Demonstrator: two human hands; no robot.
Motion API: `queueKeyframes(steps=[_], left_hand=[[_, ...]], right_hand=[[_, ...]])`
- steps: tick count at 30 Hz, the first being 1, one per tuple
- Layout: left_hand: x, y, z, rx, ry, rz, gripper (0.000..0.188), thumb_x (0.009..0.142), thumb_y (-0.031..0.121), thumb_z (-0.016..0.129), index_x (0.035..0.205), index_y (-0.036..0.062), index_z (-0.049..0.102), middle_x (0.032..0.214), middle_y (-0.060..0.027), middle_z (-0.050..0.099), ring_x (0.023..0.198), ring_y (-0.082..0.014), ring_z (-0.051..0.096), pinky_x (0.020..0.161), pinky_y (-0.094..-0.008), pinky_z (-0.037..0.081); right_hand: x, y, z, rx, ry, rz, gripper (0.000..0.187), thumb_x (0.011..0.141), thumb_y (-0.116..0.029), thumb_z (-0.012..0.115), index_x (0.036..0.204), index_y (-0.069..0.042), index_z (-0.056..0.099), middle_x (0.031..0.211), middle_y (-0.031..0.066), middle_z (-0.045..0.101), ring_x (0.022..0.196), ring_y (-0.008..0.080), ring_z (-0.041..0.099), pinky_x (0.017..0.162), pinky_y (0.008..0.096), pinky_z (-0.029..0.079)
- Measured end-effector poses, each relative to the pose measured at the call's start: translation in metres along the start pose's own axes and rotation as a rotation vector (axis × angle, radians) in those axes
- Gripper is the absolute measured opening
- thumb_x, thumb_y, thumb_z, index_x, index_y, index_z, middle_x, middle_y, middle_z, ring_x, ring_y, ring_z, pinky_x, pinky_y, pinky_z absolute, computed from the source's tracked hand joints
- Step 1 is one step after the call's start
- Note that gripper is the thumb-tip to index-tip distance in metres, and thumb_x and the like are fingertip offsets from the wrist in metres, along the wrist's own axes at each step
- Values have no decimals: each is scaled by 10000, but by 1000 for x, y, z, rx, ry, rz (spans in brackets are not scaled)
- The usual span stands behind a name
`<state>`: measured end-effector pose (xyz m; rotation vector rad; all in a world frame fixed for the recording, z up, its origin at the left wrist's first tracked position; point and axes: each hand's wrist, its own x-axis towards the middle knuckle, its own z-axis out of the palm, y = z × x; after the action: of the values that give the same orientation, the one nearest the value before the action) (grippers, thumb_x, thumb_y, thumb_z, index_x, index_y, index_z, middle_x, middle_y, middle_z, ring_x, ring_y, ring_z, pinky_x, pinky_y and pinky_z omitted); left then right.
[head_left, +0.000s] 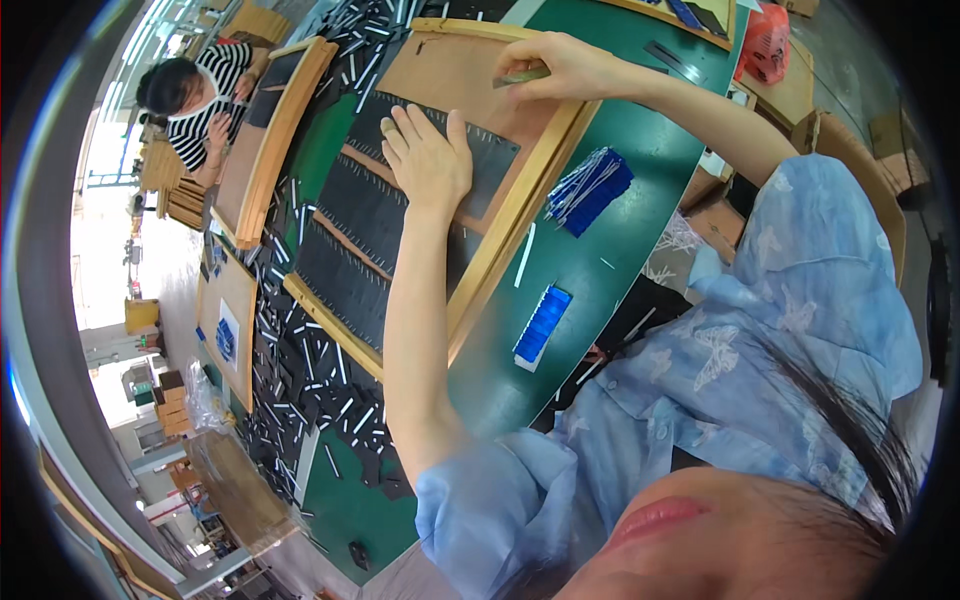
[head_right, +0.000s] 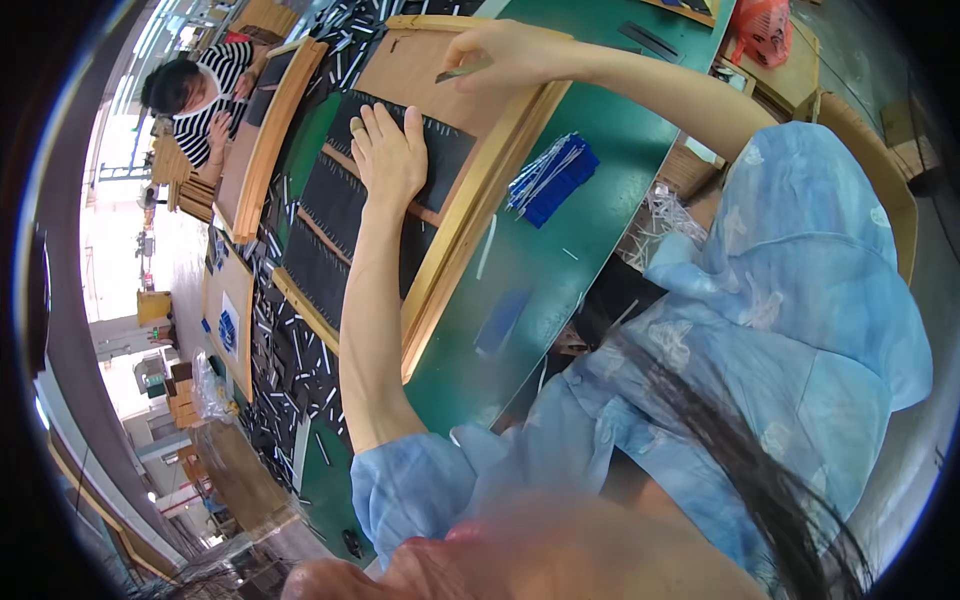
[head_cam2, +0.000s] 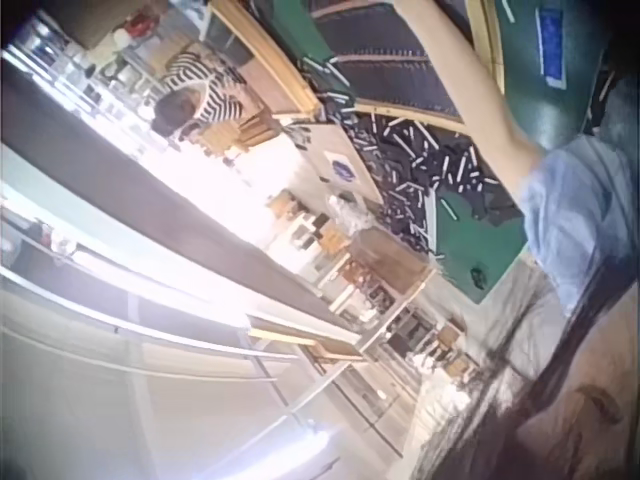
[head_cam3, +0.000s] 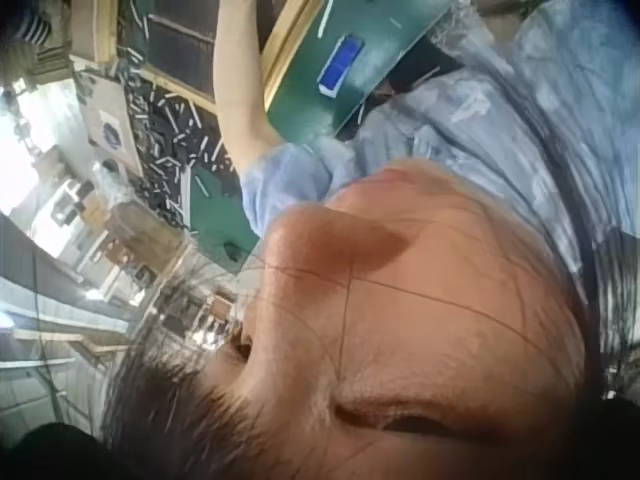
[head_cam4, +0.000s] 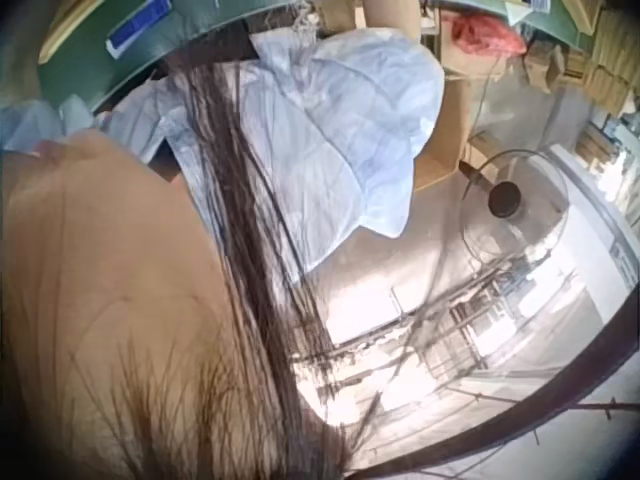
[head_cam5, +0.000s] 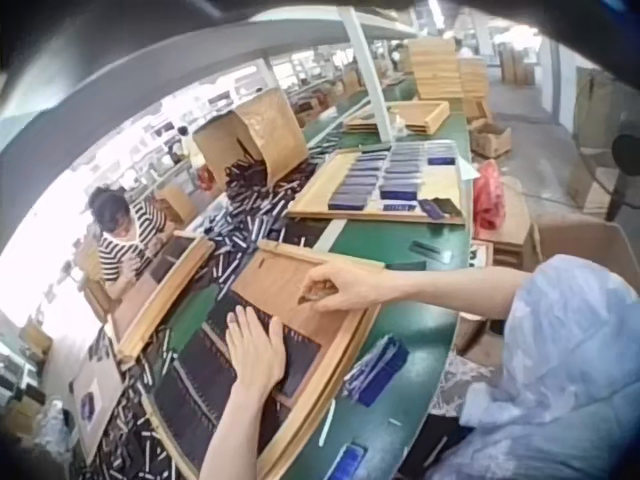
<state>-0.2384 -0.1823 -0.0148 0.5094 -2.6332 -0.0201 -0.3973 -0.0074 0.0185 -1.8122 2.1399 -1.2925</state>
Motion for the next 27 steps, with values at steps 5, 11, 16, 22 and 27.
queueKeyframes(steps=[5, 11, 16, 22, 27], left_hand=[[-6, 4, 13, -12, -27, -1, 679, 942, 445, 371, 1307, -128, 354, 1373, -316, 348, 1279, -462, 316, 1060, -528, 237], [-14, 8, 9, -28, -13, -4, 681, 943, 434, 378, 1303, -143, 344, 1365, -334, 343, 1273, -472, 319, 1051, -536, 251], [-20, 12, 7, 21, 16, 25, 688, 930, 430, 407, 1297, -148, 348, 1360, -340, 346, 1263, -474, 335, 1039, -541, 269], [-24, 25, 6, 11, 9, 40, 699, 914, 433, 444, 1286, -153, 363, 1349, -348, 354, 1262, -474, 334, 1039, -537, 265], [-27, 24, 5, 16, 3, 28, 708, 918, 440, 436, 1293, -155, 351, 1354, -350, 344, 1268, -479, 322, 1046, -536, 254]], right_hand=[[0, 9, -1, -3, -13, 71, 306, 806, -213, 653, 1027, -7, 606, 928, 123, 636, 893, 207, 600, 868, 305, 468], [5, 4, -3, -1, -51, 28, 334, 784, -196, 651, 1052, -5, 595, 941, 137, 639, 909, 227, 618, 855, 315, 475], [4, -5, -2, 3, -97, 63, 329, 781, -189, 656, 1042, 5, 602, 928, 137, 637, 873, 220, 609, 822, 313, 478], [1, 5, -2, 19, -56, 32, 329, 804, -233, 671, 1016, 11, 611, 898, 117, 631, 845, 191, 593, 808, 288, 474], [1, 6, 3, 25, -28, 10, 327, 814, -246, 670, 1008, 10, 614, 849, 101, 610, 838, 170, 585, 802, 280, 468]])
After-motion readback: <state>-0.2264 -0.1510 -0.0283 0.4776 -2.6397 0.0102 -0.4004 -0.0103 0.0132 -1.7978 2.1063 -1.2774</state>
